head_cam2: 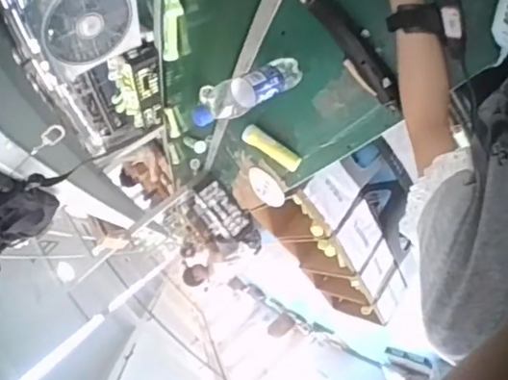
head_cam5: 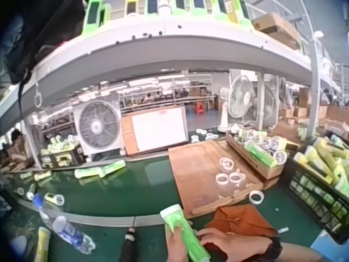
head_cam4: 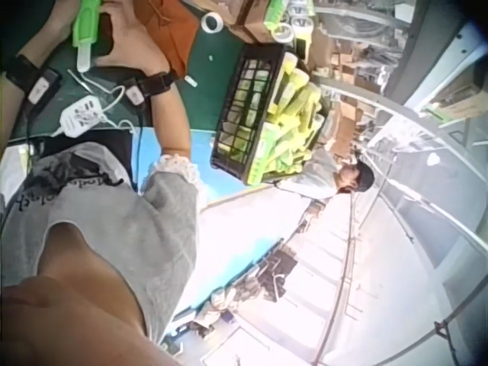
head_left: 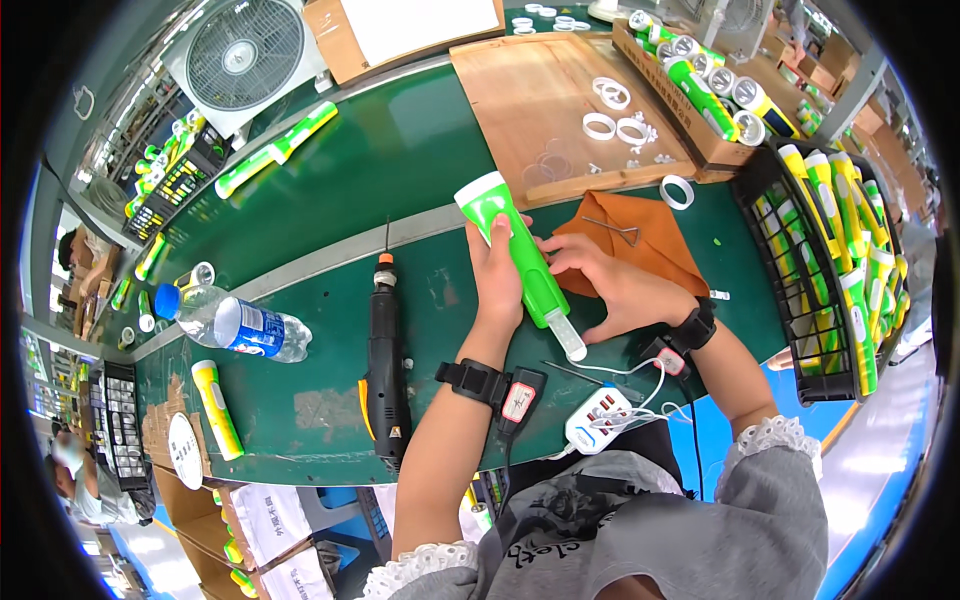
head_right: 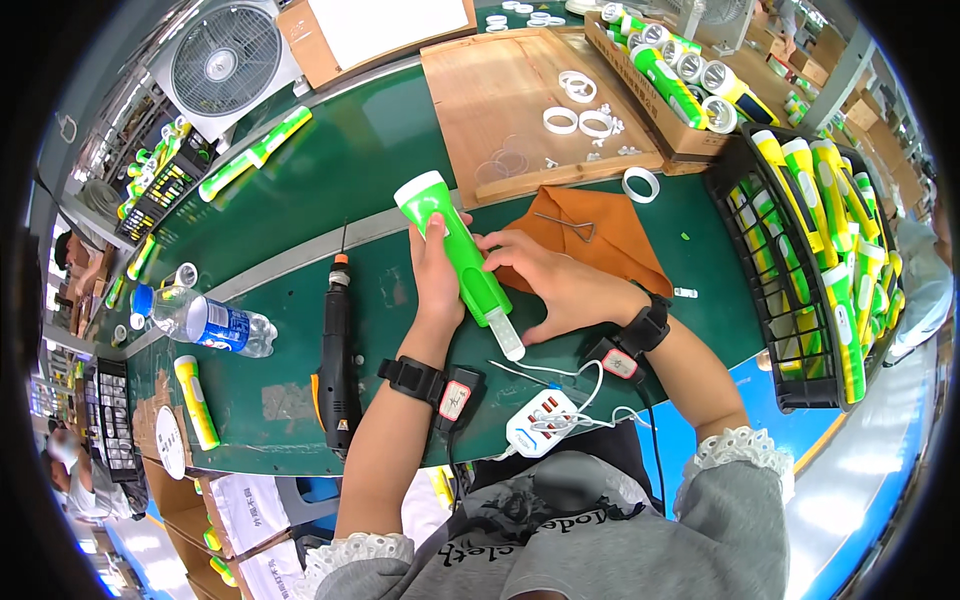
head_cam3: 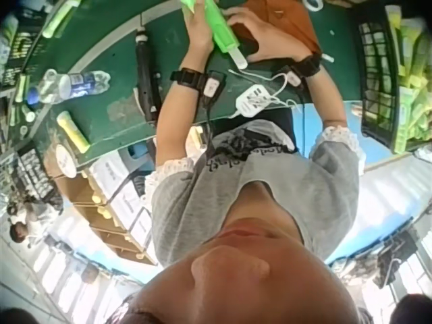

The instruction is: The person is seen assembling flashlights by putting together the various parts and then testing them.

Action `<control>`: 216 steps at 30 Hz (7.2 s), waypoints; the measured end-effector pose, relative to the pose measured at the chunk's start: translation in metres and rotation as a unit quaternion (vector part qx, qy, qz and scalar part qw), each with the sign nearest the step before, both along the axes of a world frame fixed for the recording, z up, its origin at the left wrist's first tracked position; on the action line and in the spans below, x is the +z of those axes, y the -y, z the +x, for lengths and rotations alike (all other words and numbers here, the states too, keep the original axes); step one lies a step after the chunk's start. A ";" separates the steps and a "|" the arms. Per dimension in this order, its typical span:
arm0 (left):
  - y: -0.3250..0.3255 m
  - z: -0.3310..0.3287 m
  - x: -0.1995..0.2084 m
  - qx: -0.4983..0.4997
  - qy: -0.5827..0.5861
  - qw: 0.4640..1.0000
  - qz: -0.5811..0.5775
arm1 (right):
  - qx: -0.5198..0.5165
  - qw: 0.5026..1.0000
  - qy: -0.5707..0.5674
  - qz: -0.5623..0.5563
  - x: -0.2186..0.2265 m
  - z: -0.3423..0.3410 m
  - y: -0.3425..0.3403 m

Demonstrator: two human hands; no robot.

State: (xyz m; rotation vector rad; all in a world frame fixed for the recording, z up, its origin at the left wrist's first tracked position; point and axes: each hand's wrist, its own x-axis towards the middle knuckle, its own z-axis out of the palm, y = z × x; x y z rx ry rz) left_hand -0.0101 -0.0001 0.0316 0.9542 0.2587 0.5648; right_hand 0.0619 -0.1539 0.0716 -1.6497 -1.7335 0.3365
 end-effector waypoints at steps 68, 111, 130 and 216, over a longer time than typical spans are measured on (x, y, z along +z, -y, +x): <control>0.018 -0.005 0.007 -0.200 -0.064 0.946 0.246 | -0.301 0.928 0.197 0.094 0.008 0.024 0.017; 0.004 -0.004 0.009 -0.206 0.077 0.961 -0.170 | -0.169 0.944 0.237 0.156 -0.006 -0.003 -0.009; 0.004 -0.008 0.014 -0.138 0.039 0.988 -0.053 | -0.267 0.963 0.003 0.050 -0.011 0.002 -0.008; -0.010 -0.005 0.006 -0.214 0.030 0.966 -0.143 | -0.134 0.944 -0.246 -0.177 0.047 0.053 -0.095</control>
